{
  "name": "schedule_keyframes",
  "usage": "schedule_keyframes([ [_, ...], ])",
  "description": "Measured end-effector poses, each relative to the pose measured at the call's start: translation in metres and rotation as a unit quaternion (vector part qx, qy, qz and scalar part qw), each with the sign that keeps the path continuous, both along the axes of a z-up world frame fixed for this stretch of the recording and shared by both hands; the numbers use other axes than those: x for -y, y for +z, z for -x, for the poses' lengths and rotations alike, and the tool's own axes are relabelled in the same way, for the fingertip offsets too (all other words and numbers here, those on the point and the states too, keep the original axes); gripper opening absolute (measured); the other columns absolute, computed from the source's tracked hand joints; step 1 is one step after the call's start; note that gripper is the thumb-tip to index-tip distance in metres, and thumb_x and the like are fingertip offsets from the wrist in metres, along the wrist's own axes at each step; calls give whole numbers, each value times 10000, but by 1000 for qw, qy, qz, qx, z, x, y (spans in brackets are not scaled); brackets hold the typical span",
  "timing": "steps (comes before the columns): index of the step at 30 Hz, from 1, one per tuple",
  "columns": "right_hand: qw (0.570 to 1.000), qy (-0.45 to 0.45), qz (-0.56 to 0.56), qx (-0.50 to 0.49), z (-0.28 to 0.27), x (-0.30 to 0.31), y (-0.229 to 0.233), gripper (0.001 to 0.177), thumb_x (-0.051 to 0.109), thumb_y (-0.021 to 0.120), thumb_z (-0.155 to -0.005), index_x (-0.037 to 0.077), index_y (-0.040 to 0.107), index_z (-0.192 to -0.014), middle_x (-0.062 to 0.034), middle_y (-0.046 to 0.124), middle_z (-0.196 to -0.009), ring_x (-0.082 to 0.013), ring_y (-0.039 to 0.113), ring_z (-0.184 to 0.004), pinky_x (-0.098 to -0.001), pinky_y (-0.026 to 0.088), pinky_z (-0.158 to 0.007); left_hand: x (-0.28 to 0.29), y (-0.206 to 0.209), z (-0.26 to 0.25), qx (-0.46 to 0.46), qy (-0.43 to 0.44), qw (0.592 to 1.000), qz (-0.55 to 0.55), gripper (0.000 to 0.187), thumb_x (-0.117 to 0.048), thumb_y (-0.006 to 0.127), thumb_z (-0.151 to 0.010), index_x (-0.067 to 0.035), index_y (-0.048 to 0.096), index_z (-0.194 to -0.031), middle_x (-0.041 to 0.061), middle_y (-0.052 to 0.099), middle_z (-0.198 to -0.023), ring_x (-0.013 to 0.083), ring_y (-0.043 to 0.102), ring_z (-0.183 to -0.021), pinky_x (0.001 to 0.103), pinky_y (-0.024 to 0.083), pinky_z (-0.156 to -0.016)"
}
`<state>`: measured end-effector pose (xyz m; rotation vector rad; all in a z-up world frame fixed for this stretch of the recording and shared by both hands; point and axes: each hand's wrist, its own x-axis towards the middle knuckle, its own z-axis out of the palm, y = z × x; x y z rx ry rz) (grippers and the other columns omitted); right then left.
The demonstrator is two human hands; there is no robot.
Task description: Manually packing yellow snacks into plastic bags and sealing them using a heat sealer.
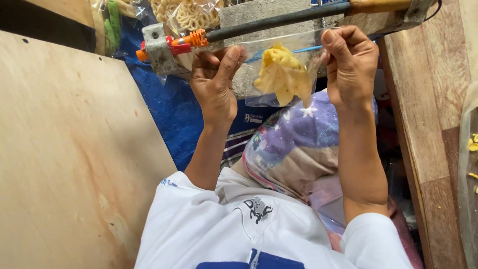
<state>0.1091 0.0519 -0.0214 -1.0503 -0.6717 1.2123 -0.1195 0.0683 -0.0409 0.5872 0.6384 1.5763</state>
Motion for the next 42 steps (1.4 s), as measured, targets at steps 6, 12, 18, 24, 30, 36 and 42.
schedule_keyframes([
  [6, 999, -24, 16, -47, 2, -10, 1, 129, 130, 807, -900, 47, 713, -930, -20, 699, -857, -56, 598, -666, -160, 549, -655, -6, -6, -1, -12, 20, 1000, 16, 298, -1, 785, -897, -115, 511, -917, 53, 757, -984, 215, 766, -933, 321, 637, -890],
  [12, 999, -17, -2, -31, 4, -13, 0, 114, 151, 794, -909, 59, 726, -905, -20, 715, -851, -53, 609, -638, -173, 569, -646, -11, -10, -2, -10, 33, 999, 0, 283, 3, 780, -898, -111, 521, -912, 53, 755, -962, 240, 764, -961, 325, 648, -888],
  [18, 999, -16, -4, -30, 4, -13, -1, 110, 141, 786, -920, 46, 736, -946, -24, 716, -855, -59, 611, -640, -188, 590, -655, -12, -11, 0, -14, 30, 999, 1, 303, -2, 783, -895, -103, 498, -910, 57, 746, -939, 243, 766, -949, 319, 649, -880],
  [24, 999, -21, 1, -33, 5, -14, 0, 118, 135, 791, -912, 34, 742, -950, -30, 720, -838, -60, 611, -634, -179, 570, -643, -12, -13, 1, -24, 29, 999, 3, 282, -14, 790, -890, -107, 524, -903, 50, 751, -937, 225, 769, -928, 317, 652, -872],
  [30, 1000, -17, -6, -24, 4, -15, -2, 100, 135, 793, -913, 46, 748, -924, -42, 743, -880, -70, 606, -618, -195, 573, -622, -13, -12, 1, -15, 30, 999, 6, 282, 9, 789, -879, -99, 528, -889, 54, 744, -910, 244, 767, -935, 309, 658, -849],
  [36, 1000, 10, -22, -5, 2, -11, 0, 129, 175, 789, -930, 73, 719, -965, -23, 723, -883, -77, 636, -669, -214, 608, -673, -10, -8, 5, 6, 10, 1000, 13, 298, 15, 793, -877, -106, 520, -884, 62, 758, -915, 248, 769, -941, 315, 652, -855],
  [42, 985, 134, -58, 88, -13, 30, 38, 91, 134, 631, -1028, 55, 587, -1043, -98, 707, -982, -122, 654, -713, -240, 622, -659, 14, 9, 21, 33, -73, 997, 5, 280, -35, 738, -959, -115, 471, -941, 139, 744, -1030, 205, 744, -969, 295, 620, -902],
])
